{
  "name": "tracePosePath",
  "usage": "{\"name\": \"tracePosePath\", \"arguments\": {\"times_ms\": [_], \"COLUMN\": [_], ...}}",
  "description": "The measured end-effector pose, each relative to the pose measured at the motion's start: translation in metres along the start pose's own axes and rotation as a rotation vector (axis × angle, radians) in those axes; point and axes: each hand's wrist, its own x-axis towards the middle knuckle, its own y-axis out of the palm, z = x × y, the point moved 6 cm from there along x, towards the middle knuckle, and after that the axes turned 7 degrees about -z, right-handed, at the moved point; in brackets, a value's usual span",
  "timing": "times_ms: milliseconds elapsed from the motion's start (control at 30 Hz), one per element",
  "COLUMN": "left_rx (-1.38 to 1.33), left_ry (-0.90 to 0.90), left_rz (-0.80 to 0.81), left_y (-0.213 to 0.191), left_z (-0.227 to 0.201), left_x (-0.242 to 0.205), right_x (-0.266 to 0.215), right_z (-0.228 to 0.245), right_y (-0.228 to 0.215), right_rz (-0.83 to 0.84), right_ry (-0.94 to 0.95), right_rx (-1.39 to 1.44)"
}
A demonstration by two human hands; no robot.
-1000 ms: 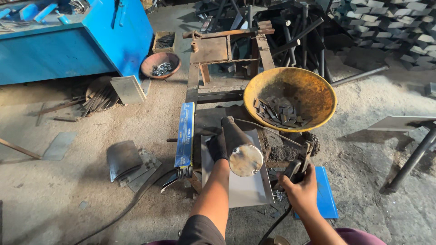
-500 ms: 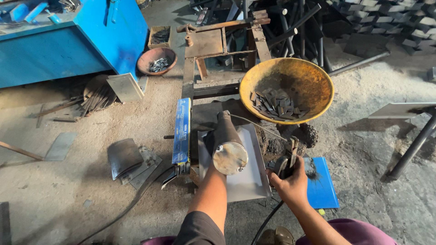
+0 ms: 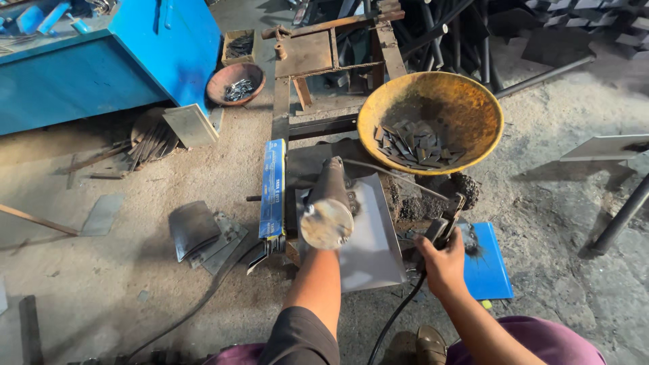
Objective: The person welds a metal pipe to a flat metal sheet using a welding torch. They reposition the pipe and sheet multiple times to weld different sections, creating bright sparks and molten metal at the joints.
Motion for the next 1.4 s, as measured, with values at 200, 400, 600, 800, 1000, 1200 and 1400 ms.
{"name": "tracePosePath", "arguments": {"times_ms": [200, 400, 600, 800, 1000, 1200, 1400], "left_rx": [0.427, 0.693, 1.389, 1.726, 1.594, 1.592, 1.682], "left_ry": [0.171, 0.193, 0.512, 1.038, 0.965, 1.081, 1.041], "left_rz": [-0.39, -0.53, -0.394, -0.394, -0.415, -0.346, -0.519], "left_y": [0.073, 0.124, 0.026, -0.073, -0.076, -0.043, -0.031], "left_z": [-0.051, -0.079, -0.044, 0.001, -0.004, -0.02, -0.026], "left_x": [-0.086, -0.137, -0.016, 0.107, 0.104, 0.066, 0.048], "right_x": [-0.011, -0.014, -0.017, -0.019, -0.012, 0.005, -0.003], "right_z": [0.032, 0.039, 0.043, 0.047, 0.02, -0.018, -0.004], "right_y": [0.015, 0.021, 0.016, 0.024, 0.014, -0.002, -0.001], "right_rz": [0.025, 0.048, -0.013, 0.09, 0.034, -0.057, 0.008], "right_ry": [-0.273, -0.215, -0.24, -0.32, -0.212, 0.149, -0.045], "right_rx": [-0.507, -0.555, -0.501, -0.603, -0.485, 0.044, -0.366]}}
